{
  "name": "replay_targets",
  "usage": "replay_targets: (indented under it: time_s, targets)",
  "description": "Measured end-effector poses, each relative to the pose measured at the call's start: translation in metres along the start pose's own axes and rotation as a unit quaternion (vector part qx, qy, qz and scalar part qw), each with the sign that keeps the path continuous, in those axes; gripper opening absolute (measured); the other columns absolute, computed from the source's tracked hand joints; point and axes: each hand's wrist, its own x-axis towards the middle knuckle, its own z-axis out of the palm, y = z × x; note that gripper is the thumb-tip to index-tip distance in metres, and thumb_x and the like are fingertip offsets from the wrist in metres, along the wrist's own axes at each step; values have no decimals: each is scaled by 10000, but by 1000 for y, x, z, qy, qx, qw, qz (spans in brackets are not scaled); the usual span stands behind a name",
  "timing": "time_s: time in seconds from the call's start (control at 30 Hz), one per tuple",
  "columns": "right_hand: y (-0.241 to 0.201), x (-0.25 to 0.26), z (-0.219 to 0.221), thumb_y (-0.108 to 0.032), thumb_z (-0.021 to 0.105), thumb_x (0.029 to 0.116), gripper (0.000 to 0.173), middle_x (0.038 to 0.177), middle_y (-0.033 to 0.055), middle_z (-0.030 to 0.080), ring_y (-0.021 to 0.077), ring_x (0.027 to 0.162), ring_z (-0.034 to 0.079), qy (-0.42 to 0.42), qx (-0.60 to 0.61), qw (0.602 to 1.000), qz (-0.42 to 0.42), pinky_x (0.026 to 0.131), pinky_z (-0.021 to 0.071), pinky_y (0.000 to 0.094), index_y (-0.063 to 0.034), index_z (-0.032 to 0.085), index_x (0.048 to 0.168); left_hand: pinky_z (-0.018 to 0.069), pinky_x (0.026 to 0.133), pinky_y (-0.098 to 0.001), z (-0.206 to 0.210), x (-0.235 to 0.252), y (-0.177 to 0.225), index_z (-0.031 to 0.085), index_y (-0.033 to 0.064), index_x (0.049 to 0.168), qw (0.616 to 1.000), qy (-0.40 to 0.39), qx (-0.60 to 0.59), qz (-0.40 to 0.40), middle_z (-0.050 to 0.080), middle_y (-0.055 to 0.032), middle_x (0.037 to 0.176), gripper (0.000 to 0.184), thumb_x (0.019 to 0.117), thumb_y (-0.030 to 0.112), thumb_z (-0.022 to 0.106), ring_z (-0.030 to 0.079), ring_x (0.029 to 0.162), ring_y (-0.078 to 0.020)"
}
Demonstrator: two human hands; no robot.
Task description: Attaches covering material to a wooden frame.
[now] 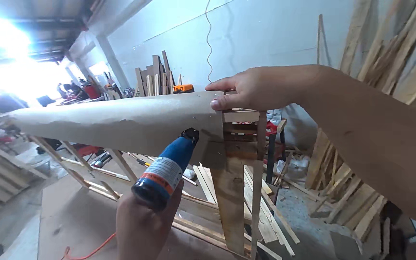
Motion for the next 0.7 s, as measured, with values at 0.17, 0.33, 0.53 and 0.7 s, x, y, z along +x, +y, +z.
replay_targets:
  time_s: [0.17,0.33,0.53,0.7]
  targets:
    - [-1,3,1,-645,427,1029,655,1323,65,680,228,1186,654,-1,-11,1000,-2,972,517,559,-278,451,1571,622,536,-332,1,-16,-23,710,115,998,995,-43,-68,-61,719,38,756,354,838,422,787,694,604,-109]
    - [-7,-3,2,-644,431,1030,661,1315,64,681,207,1174,653,13,-30,999,-9,960,522,523,-260,461,1567,641,599,-317,11,-28,-27,707,70,1010,996,-42,-73,-38,740,14,806,390,846,411,803,717,662,-100]
    - [-11,-1,-3,-716,451,978,687,997,30,725,171,857,695,-5,-55,998,-20,720,578,478,-297,499,1521,648,635,-296,-10,-28,-43,719,113,1009,998,6,-41,-45,747,45,832,332,849,394,797,725,705,-73]
    - [-49,46,0,-902,612,714,994,880,33,718,179,807,714,-114,-64,990,53,695,600,473,-162,578,1378,617,542,-372,-50,-13,-76,731,150,968,990,13,-51,-128,710,6,721,335,832,453,778,690,590,-159]
